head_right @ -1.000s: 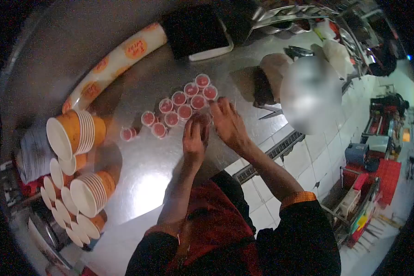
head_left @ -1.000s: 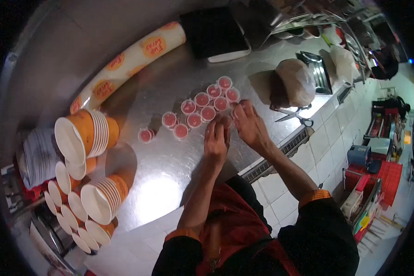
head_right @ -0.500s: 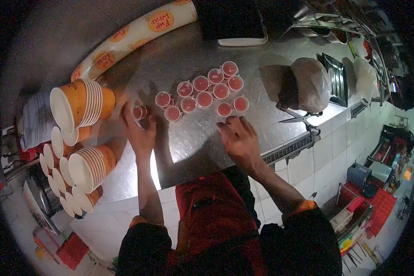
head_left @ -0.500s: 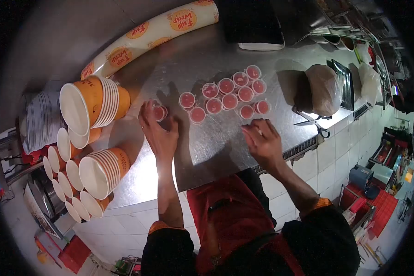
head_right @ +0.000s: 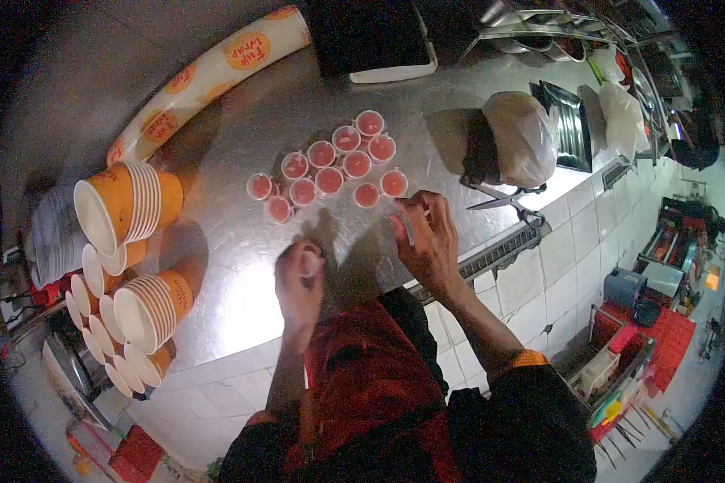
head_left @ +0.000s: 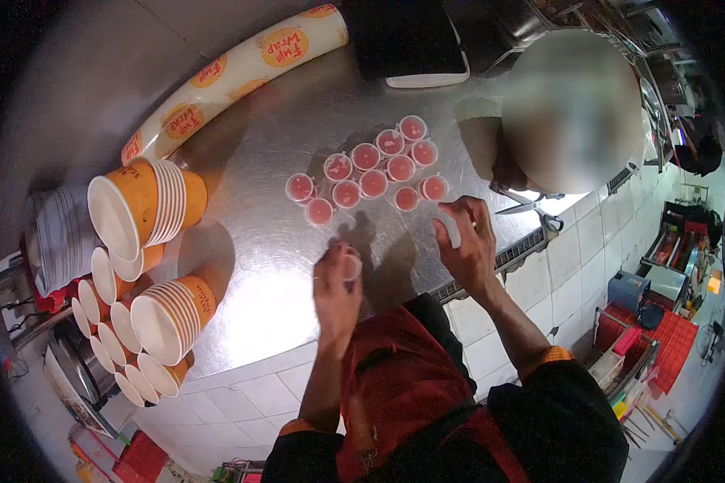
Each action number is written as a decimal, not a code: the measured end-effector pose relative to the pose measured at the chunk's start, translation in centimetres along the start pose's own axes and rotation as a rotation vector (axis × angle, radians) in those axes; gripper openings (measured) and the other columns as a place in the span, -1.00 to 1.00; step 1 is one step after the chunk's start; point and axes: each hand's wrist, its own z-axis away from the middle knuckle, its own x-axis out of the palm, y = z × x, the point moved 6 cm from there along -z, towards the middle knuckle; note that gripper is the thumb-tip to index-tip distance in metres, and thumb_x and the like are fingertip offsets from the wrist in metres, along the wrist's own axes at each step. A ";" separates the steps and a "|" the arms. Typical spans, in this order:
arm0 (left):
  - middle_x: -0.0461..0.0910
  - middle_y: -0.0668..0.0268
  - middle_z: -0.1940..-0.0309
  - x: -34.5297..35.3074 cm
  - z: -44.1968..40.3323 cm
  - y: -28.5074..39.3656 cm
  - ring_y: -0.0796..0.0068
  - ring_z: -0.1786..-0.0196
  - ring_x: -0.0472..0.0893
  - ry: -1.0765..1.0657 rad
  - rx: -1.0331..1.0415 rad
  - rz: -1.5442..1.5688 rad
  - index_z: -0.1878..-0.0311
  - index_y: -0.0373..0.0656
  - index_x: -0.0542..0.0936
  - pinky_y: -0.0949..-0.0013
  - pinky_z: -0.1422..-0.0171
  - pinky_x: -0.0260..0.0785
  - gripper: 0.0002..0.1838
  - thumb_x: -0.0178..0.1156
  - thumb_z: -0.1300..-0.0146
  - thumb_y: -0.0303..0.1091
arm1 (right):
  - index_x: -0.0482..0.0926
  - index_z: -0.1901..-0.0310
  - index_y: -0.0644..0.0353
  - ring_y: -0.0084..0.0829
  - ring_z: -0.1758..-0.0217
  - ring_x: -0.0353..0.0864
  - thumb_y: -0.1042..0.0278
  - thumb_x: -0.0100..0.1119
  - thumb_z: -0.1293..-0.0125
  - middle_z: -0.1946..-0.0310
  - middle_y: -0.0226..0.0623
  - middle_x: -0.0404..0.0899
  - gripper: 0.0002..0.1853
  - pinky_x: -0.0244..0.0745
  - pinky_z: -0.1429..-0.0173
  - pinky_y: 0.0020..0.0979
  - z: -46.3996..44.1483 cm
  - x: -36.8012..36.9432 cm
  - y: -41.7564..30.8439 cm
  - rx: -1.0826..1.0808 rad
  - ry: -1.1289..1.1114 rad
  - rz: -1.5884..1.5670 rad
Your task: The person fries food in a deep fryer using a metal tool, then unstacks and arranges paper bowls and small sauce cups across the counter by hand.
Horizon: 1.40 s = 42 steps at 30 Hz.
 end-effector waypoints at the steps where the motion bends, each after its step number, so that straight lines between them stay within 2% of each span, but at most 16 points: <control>1: 0.47 0.06 -0.05 1.0 -0.2 1.5 0.04 -0.05 0.49 -0.003 0.085 -0.013 -0.26 -0.09 0.38 0.15 -0.10 0.41 -0.27 0.30 0.08 -0.65 | 0.53 0.14 0.22 -0.15 0.22 0.48 0.51 0.24 -0.08 0.27 -0.18 0.41 -0.73 0.44 0.17 -0.21 0.1 -0.1 0.3 0.002 0.001 0.002; 9: 0.47 0.07 -0.04 4.3 -4.8 6.8 0.04 -0.04 0.49 0.011 0.215 0.077 -0.25 -0.11 0.36 0.13 -0.12 0.39 -0.25 0.28 0.12 -0.64 | 0.51 0.15 0.22 -0.11 0.19 0.50 0.51 0.23 -0.08 0.21 -0.15 0.46 -0.74 0.43 0.11 -0.22 1.7 0.0 2.8 0.094 -0.101 -0.034; 13: 0.51 0.07 -0.02 3.1 -4.3 5.7 0.06 -0.01 0.53 0.070 0.124 0.015 -0.23 -0.12 0.38 0.14 -0.12 0.39 -0.29 0.27 0.11 -0.64 | 0.52 0.17 0.19 -0.13 0.21 0.50 0.46 0.20 -0.12 0.21 -0.17 0.47 -0.79 0.42 0.12 -0.21 2.8 -0.6 2.9 0.125 -0.106 -0.025; 15: 0.49 0.04 -0.04 3.7 -5.1 4.6 0.04 -0.04 0.51 -0.047 -0.083 0.016 -0.23 -0.16 0.38 0.14 -0.13 0.38 -0.31 0.26 0.08 -0.64 | 0.51 0.13 0.16 -0.15 0.23 0.50 0.39 0.14 -0.17 0.22 -0.21 0.46 -0.79 0.41 0.13 -0.22 4.2 1.8 3.9 -0.046 -0.213 0.096; 19: 0.42 -0.01 -0.08 4.7 -5.0 4.0 0.01 -0.12 0.46 0.097 -0.161 0.413 -0.22 -0.27 0.34 0.14 -0.19 0.33 -0.43 0.27 -0.11 -0.52 | 0.47 0.03 0.11 -0.16 0.20 0.49 0.33 0.11 -0.23 0.24 -0.19 0.42 -0.73 0.44 0.10 -0.19 3.4 1.6 1.8 -0.092 -0.167 -0.072; 21: 0.40 -0.01 -0.10 4.0 -4.5 4.3 0.03 -0.15 0.44 0.175 0.003 0.245 -0.20 -0.30 0.33 0.12 -0.20 0.32 -0.47 0.26 -0.16 -0.47 | 0.50 0.07 0.13 -0.19 0.21 0.50 0.35 0.19 -0.17 0.26 -0.22 0.44 -0.73 0.45 0.13 -0.24 3.1 0.3 -0.1 -0.096 -0.111 -0.024; 25: 0.43 0.03 0.02 2.4 -2.1 4.0 0.06 -0.04 0.47 0.223 0.059 0.207 -0.21 -0.27 0.31 0.16 -0.13 0.34 -0.41 0.31 -0.12 -0.46 | 0.52 0.10 0.16 -0.23 0.21 0.51 0.32 0.30 -0.12 0.26 -0.24 0.44 -0.69 0.47 0.14 -0.30 3.4 -2.0 -3.3 -0.118 -0.040 -0.053; 27: 0.39 0.08 0.10 2.2 -0.1 1.9 0.17 0.03 0.43 0.208 0.033 0.323 -0.13 -0.26 0.28 0.21 -0.01 0.31 -0.38 0.34 -0.13 -0.17 | 0.52 0.12 0.14 -0.25 0.25 0.50 0.30 0.31 -0.12 0.29 -0.26 0.44 -0.70 0.44 0.19 -0.30 4.2 -3.8 -4.3 -0.146 0.032 -0.039; 29: 0.39 0.11 0.17 1.1 1.3 3.3 0.19 0.13 0.43 0.219 0.256 0.296 -0.08 -0.26 0.32 0.22 0.04 0.32 -0.47 0.32 -0.12 -0.30 | 0.52 0.27 0.15 -0.24 0.38 0.47 0.30 0.31 -0.12 0.42 -0.28 0.43 -0.79 0.40 0.29 -0.30 5.3 -5.9 -4.1 -0.151 0.099 -0.044; 30: 0.38 0.14 0.24 0.6 2.4 5.0 0.20 0.23 0.43 0.247 0.441 0.265 -0.03 -0.26 0.35 0.23 0.10 0.34 -0.54 0.31 -0.10 -0.43 | 0.52 0.27 0.15 -0.24 0.38 0.47 0.30 0.31 -0.12 0.42 -0.28 0.43 -0.79 0.40 0.29 -0.30 6.2 -6.8 -3.2 -0.147 0.113 -0.037; 32: 0.41 0.14 0.26 1.1 3.7 6.6 0.20 0.24 0.45 0.191 0.493 0.320 0.04 -0.25 0.37 0.22 0.13 0.34 -0.62 0.28 -0.12 -0.44 | 0.46 0.39 0.15 -0.26 0.47 0.51 0.26 0.32 -0.13 0.58 -0.29 0.41 -0.78 0.43 0.38 -0.26 7.7 -8.8 0.1 -0.033 0.091 0.104; 33: 0.43 0.15 0.27 1.7 4.1 7.9 0.20 0.26 0.47 0.134 0.537 0.366 0.12 -0.25 0.39 0.20 0.16 0.34 -0.71 0.25 -0.13 -0.44 | 0.42 0.47 0.16 -0.20 0.63 0.47 0.29 0.25 -0.20 0.70 -0.25 0.38 -0.78 0.38 0.52 -0.22 7.7 -10.7 1.4 -0.008 0.146 0.081; 35: 0.45 0.16 0.30 2.9 4.3 11.6 0.19 0.29 0.48 0.076 0.601 0.374 0.15 -0.24 0.41 0.19 0.18 0.34 -0.73 0.25 -0.13 -0.44 | 0.47 0.36 0.17 -0.16 0.61 0.53 0.30 0.10 -0.32 0.64 -0.20 0.48 -0.84 0.39 0.52 -0.15 8.9 -13.1 6.9 0.291 0.085 0.112; 37: 0.47 0.17 0.34 4.7 3.9 16.0 0.19 0.32 0.49 0.019 0.665 0.385 0.17 -0.23 0.43 0.18 0.20 0.35 -0.75 0.25 -0.12 -0.44 | 0.48 0.18 0.13 -0.07 0.54 0.57 0.26 -0.06 -0.41 0.54 -0.11 0.55 -0.83 0.43 0.48 -0.12 8.2 -18.6 10.0 0.342 0.141 -0.026; 39: 0.46 0.19 0.40 7.5 3.6 21.1 0.19 0.34 0.48 -0.052 0.721 0.443 0.19 -0.20 0.42 0.21 0.17 0.33 -0.80 0.20 -0.14 -0.45 | 0.43 -0.02 0.00 0.00 0.48 0.56 0.17 -0.07 -0.40 0.36 -0.10 0.58 -0.75 0.46 0.36 -0.07 8.2 -23.9 14.4 0.479 0.012 0.004; 42: 0.48 0.20 0.40 13.3 3.0 28.6 0.22 0.36 0.49 -0.095 0.752 0.519 0.20 -0.20 0.43 0.22 0.21 0.34 -0.80 0.20 -0.13 -0.45 | 0.49 0.01 0.06 -0.07 0.35 0.57 0.20 0.01 -0.34 0.28 -0.16 0.54 -0.75 0.48 0.26 -0.14 7.3 -32.7 22.7 0.271 0.031 0.192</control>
